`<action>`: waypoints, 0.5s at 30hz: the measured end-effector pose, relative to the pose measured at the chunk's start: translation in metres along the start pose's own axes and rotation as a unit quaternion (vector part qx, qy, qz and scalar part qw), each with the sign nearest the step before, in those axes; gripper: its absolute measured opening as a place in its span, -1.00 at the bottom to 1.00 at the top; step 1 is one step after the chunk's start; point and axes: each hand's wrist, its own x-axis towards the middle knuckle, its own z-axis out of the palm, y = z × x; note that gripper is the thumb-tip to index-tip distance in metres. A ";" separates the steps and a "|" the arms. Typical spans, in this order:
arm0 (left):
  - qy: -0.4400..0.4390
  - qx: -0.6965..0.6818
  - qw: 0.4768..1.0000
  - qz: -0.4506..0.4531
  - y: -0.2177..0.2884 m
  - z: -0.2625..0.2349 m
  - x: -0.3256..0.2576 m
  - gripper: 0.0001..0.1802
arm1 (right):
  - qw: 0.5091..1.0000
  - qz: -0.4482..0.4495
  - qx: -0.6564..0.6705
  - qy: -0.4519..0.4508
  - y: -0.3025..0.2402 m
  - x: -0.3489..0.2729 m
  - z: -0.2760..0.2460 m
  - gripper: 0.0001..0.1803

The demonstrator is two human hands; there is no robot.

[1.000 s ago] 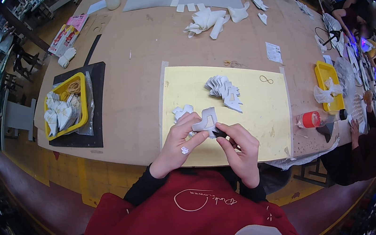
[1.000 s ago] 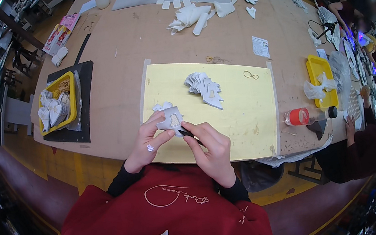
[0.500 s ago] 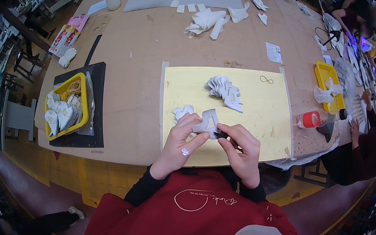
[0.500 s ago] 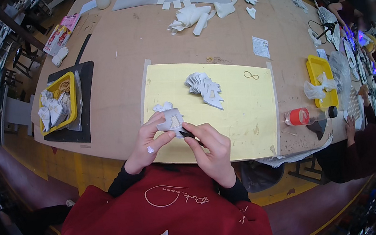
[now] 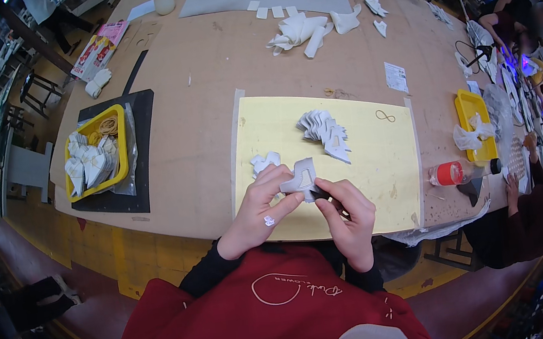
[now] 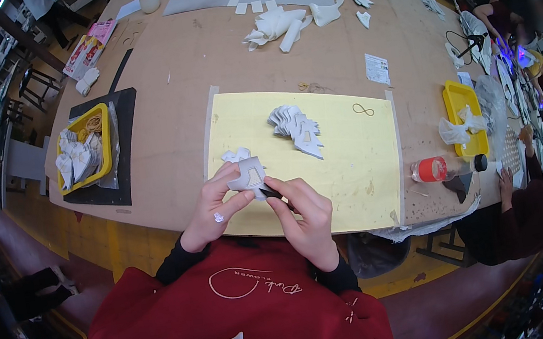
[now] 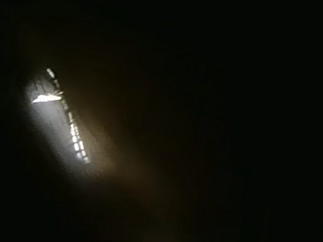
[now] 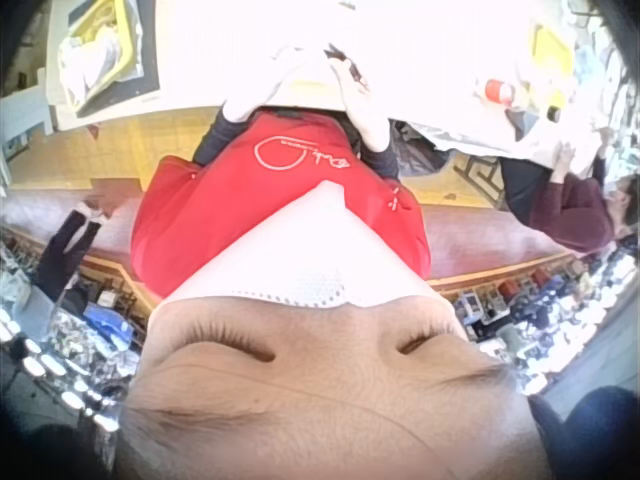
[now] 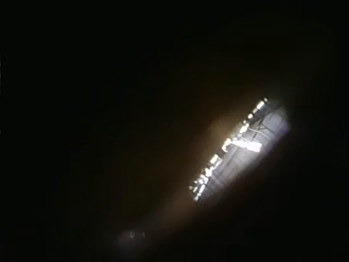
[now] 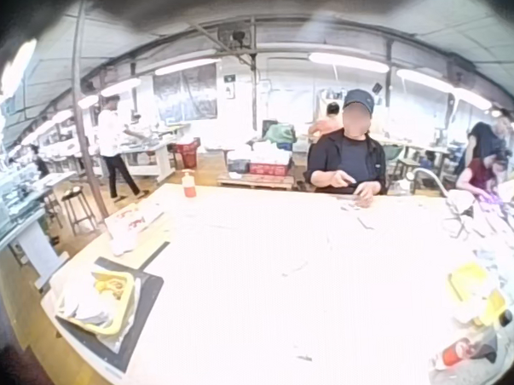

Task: The person assembles small white decorative items at a shared workbench. They handle a stack of pre-cut pieces, separate them, and use a small black tool to shape or attach parts. The person also uses a rubber band to bundle the stack and places finished items into a yellow tray.

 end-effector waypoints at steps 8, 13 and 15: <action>0.003 0.003 1.000 0.002 -0.002 0.002 0.002 -0.83 | 1.000 -0.022 -0.002 0.007 0.003 0.001 -0.001 -0.64; 0.009 0.059 0.996 -0.067 -0.018 0.000 -0.002 -0.82 | 0.998 0.013 0.033 0.043 0.009 -0.003 0.001 -0.65; 0.000 0.106 0.979 -0.176 -0.046 -0.004 -0.011 -0.83 | 0.996 0.019 0.057 0.072 0.017 -0.009 0.003 -0.66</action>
